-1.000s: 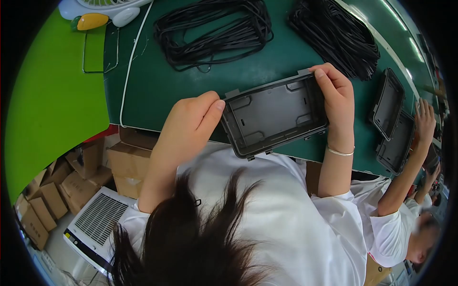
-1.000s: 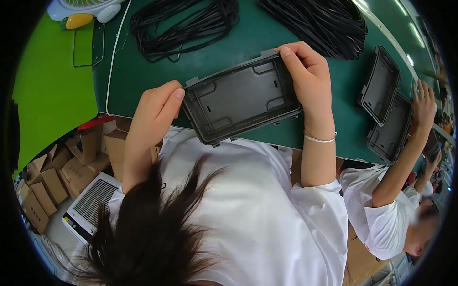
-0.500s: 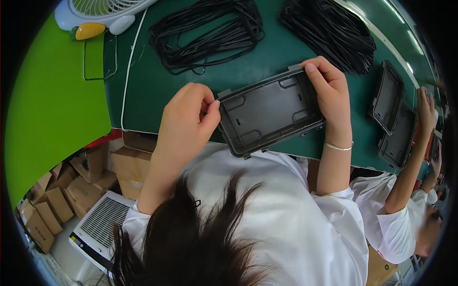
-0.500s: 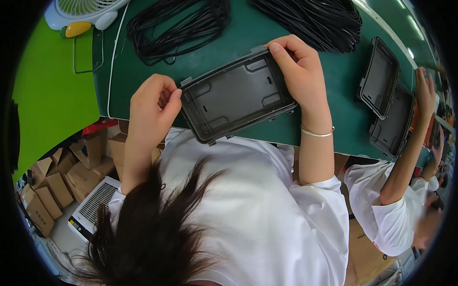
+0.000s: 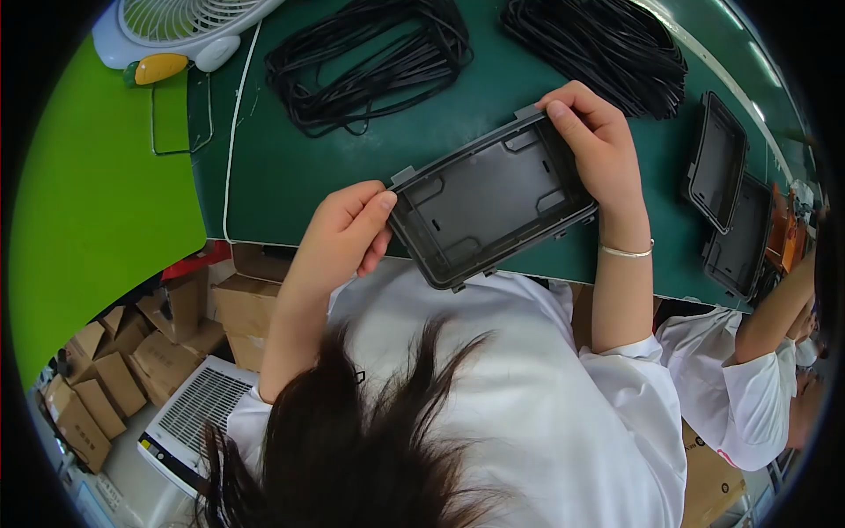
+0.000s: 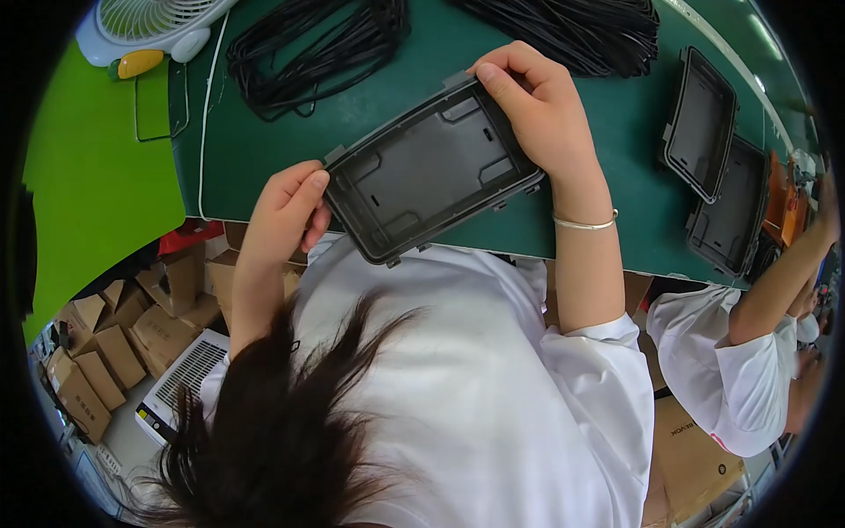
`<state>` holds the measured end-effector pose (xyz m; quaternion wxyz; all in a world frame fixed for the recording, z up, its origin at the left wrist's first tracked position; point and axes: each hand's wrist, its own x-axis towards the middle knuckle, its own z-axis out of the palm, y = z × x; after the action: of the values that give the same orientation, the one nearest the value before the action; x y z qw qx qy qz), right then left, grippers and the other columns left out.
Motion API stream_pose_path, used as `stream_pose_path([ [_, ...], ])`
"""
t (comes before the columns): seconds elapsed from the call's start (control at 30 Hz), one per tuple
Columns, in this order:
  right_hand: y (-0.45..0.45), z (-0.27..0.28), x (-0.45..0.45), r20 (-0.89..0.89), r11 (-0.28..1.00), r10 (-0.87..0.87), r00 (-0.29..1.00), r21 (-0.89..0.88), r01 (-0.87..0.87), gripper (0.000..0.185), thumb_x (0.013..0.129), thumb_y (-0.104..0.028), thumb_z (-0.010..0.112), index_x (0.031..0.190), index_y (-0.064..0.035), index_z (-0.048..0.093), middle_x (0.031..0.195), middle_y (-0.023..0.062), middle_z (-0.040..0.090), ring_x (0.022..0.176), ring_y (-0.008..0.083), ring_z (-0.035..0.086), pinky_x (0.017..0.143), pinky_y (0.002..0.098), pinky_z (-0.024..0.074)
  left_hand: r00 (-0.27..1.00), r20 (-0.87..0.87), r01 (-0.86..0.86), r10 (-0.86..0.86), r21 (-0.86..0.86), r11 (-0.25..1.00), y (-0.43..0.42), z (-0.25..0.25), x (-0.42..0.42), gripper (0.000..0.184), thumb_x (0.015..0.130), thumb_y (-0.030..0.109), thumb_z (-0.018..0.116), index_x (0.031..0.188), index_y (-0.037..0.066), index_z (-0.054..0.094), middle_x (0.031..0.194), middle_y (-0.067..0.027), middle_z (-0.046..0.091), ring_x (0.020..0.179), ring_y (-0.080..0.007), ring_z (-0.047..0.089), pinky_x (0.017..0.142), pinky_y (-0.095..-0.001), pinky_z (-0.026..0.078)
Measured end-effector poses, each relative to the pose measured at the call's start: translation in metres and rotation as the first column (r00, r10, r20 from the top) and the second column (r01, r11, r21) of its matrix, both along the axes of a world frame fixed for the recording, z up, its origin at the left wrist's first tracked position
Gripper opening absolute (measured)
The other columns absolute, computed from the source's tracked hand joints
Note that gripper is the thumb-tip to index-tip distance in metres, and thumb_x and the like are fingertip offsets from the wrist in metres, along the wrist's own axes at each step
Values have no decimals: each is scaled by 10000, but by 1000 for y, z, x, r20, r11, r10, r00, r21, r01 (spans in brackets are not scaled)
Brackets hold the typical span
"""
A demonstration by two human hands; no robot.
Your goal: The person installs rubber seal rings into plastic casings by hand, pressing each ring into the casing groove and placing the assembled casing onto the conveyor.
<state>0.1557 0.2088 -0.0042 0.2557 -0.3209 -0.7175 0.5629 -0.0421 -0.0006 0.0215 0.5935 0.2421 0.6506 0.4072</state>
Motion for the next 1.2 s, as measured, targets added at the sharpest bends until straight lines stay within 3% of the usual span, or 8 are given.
stream_pose_path([
  [0.17, -2, 3, -1, -50, 968, -87, 995, -239, 72, 254, 938, -238, 534, 901, -20, 659, 735, -14, 566, 692, 65, 516, 657, 210, 428, 991, 8, -134, 134, 97, 986, -8, -14, 16, 281, 958, 210, 509, 723, 72, 441, 598, 2, 506, 460, -46, 453, 407, -194, 348],
  [0.27, -9, 14, 12, 65, 920, -375, 925, -100, 380, 296, 951, -266, 499, 903, -27, 666, 677, -24, 527, 648, 57, 485, 588, 210, 405, 978, -61, -184, 197, 173, 968, -7, -14, 21, 266, 951, 192, 519, 729, 71, 435, 585, 7, 489, 470, -45, 442, 436, -199, 359],
  [0.47, -59, 36, 58, 328, 908, -377, 866, -54, 416, 269, 959, -216, 483, 975, -4, 649, 665, -26, 492, 618, 60, 449, 552, 213, 375, 786, -490, -133, 378, 463, 876, 10, -15, 28, 123, 898, 113, 556, 894, -9, 559, 766, -62, 540, 675, -115, 506, 577, -245, 414],
  [0.67, -73, 26, 53, 203, 939, -309, 929, -93, 332, 238, 968, -160, 466, 1066, 15, 594, 703, 38, 539, 656, 102, 489, 616, 249, 414, 699, -708, 214, 100, 341, 915, 25, -5, 18, 151, 851, 76, 583, 960, -28, 575, 840, -115, 544, 726, -220, 525, 659, -307, 429],
  [0.87, -58, 17, 53, 189, 961, -257, 948, 157, 229, 210, 942, -148, 512, 944, 27, 628, 684, 90, 535, 605, 180, 488, 581, 294, 403, 635, -704, 70, 319, 463, 883, 24, -16, 31, 176, 921, 141, 518, 876, -21, 567, 750, -48, 529, 676, -123, 478, 628, -245, 390],
  [0.97, -49, 27, 48, 188, 939, -265, 946, 275, 208, 200, 923, -149, 538, 900, 24, 637, 673, 118, 521, 603, 236, 484, 576, 328, 400, 699, -711, 4, 80, 116, 993, 2, -7, 21, 240, 923, 145, 518, 756, -27, 532, 669, -107, 518, 634, -202, 521, 607, -316, 427],
  [1.1, -45, 20, 29, 242, 926, -276, 930, 327, 190, 197, 915, -145, 535, 883, 20, 637, 656, 134, 497, 624, 261, 487, 589, 358, 402, 899, -428, -68, 89, 63, 996, -1, 1, 40, 407, 977, 216, 467, 641, -13, 450, 530, -52, 455, 470, -133, 485, 441, -291, 390],
  [1.2, -42, 18, 25, 238, 932, -276, 931, 304, 199, 195, 912, -133, 527, 851, 30, 616, 662, 148, 493, 641, 281, 497, 603, 365, 406, 852, -495, -93, 167, 172, 981, -2, -8, 41, 398, 983, 202, 463, 654, -21, 473, 529, -47, 462, 447, -117, 478, 427, -277, 384],
])
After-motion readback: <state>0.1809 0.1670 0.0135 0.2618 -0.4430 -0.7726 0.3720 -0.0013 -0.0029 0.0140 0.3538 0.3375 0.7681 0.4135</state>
